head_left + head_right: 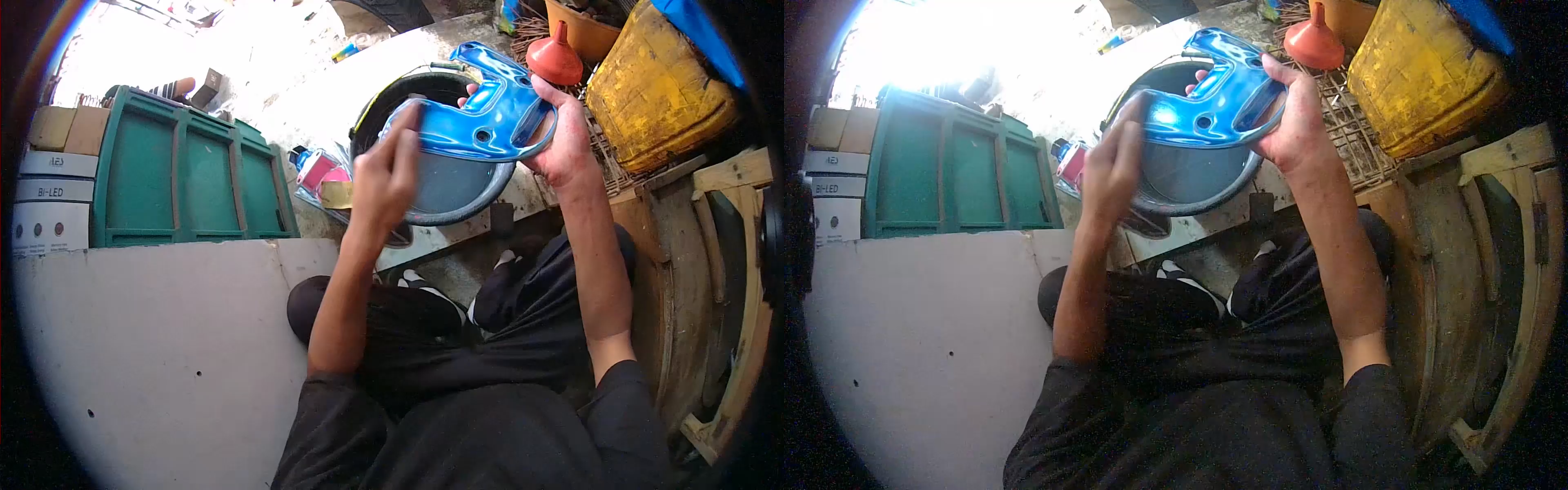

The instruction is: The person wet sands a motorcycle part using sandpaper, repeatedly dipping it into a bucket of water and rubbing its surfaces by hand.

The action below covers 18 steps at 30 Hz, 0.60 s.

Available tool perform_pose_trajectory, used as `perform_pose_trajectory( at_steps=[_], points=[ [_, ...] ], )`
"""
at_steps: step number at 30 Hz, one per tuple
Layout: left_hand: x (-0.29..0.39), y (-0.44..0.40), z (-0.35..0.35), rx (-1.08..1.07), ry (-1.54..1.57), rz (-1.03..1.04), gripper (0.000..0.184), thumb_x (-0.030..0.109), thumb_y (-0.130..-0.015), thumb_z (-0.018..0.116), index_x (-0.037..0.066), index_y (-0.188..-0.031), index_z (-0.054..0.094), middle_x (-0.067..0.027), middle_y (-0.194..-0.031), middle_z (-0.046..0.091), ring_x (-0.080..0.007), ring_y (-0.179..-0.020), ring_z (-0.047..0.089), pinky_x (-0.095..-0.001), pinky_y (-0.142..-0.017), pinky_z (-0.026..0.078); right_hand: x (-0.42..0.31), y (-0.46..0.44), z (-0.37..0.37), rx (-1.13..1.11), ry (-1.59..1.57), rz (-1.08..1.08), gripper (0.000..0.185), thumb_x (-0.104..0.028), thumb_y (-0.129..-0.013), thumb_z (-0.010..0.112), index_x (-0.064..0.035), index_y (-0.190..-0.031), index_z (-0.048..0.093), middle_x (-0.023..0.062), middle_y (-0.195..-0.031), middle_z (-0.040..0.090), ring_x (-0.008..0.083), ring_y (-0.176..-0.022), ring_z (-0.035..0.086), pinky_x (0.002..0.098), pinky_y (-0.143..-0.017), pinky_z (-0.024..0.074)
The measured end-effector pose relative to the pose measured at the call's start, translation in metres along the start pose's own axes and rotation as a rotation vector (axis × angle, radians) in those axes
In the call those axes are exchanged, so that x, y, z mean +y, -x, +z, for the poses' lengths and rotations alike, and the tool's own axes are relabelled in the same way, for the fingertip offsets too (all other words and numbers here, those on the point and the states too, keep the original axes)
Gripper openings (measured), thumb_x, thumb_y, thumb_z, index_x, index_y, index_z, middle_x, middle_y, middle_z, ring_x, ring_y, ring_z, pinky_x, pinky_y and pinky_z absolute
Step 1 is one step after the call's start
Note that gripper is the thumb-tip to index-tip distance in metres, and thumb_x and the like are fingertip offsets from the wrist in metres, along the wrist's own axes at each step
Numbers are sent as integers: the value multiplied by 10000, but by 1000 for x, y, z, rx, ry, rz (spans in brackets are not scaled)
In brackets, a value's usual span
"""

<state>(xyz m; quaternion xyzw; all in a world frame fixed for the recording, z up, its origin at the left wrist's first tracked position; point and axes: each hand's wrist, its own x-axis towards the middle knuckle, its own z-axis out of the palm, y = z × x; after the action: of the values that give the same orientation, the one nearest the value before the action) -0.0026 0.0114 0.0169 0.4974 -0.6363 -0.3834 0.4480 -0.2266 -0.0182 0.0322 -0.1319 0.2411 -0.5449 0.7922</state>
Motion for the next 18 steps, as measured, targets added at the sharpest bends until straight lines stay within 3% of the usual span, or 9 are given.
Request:
perform_pose_trajectory(
  at_steps=[1,3,5,7,9,12,15,17,18],
  points=[
    [-4,-4,-6,37,63,-68,385,141,-1005,498,-17,-1353,548,-238,-1276,625,-217,-1181,613,-309,-996,464,-1,0,4,22,11,-9,601,-335,-1008,334,103,-1420,340,337,-1271,549,472,-1184,560,624,-1052,405],
    [-2,8,1,-83,-115,115,398,120,-997,501,-15,-1371,528,-233,-1324,594,-243,-1231,584,-320,-1021,448,-1,-1,7,18,-3,-3,601,-337,-1010,338,100,-1422,338,335,-1263,554,478,-1191,552,627,-1053,402],
    [8,17,16,-277,-51,362,395,97,-978,524,28,-1365,554,-196,-1292,628,-272,-1197,617,-340,-1012,459,0,-3,4,69,-6,9,602,-344,-1019,319,104,-1420,335,334,-1252,559,483,-1190,551,629,-1050,406],
    [7,12,9,-273,-97,182,389,115,-981,525,51,-1363,564,-200,-1258,646,-248,-1143,651,-344,-976,484,0,-2,2,36,-17,17,602,-347,-1021,317,103,-1420,337,333,-1250,561,479,-1187,554,627,-1045,413],
    [-1,0,-3,67,-136,-81,383,181,-1001,500,62,-1359,566,-199,-1211,664,-275,-1089,677,-360,-922,517,0,1,6,26,4,-13,597,-342,-1018,324,97,-1421,340,326,-1249,565,469,-1170,568,621,-1035,425],
    [-16,5,-12,3,-410,72,396,217,-988,516,122,-1369,566,-212,-1139,677,-351,-960,702,-392,-868,539,5,1,11,48,38,-58,594,-342,-1014,319,94,-1415,352,316,-1252,569,449,-1147,589,611,-1024,441],
    [7,21,12,-14,-465,299,399,228,-950,567,202,-1347,601,-197,-990,715,-360,-734,703,-440,-675,523,10,-5,5,57,41,-76,588,-345,-1010,332,92,-1401,373,301,-1237,583,424,-1143,600,585,-1023,454],
    [2,9,4,128,-683,304,371,225,-957,554,185,-1319,626,-196,-1003,702,-322,-784,691,-442,-675,485,13,-3,5,-18,-17,-45,588,-359,-1010,348,85,-1395,385,285,-1213,600,409,-1133,609,559,-1026,460],
    [10,7,-5,105,-731,46,355,228,-970,532,154,-1301,637,-190,-1083,648,-299,-920,648,-449,-720,457,16,3,14,-4,10,-52,575,-362,-1011,373,74,-1384,402,271,-1196,611,391,-1115,620,539,-1018,469]
  ],
)
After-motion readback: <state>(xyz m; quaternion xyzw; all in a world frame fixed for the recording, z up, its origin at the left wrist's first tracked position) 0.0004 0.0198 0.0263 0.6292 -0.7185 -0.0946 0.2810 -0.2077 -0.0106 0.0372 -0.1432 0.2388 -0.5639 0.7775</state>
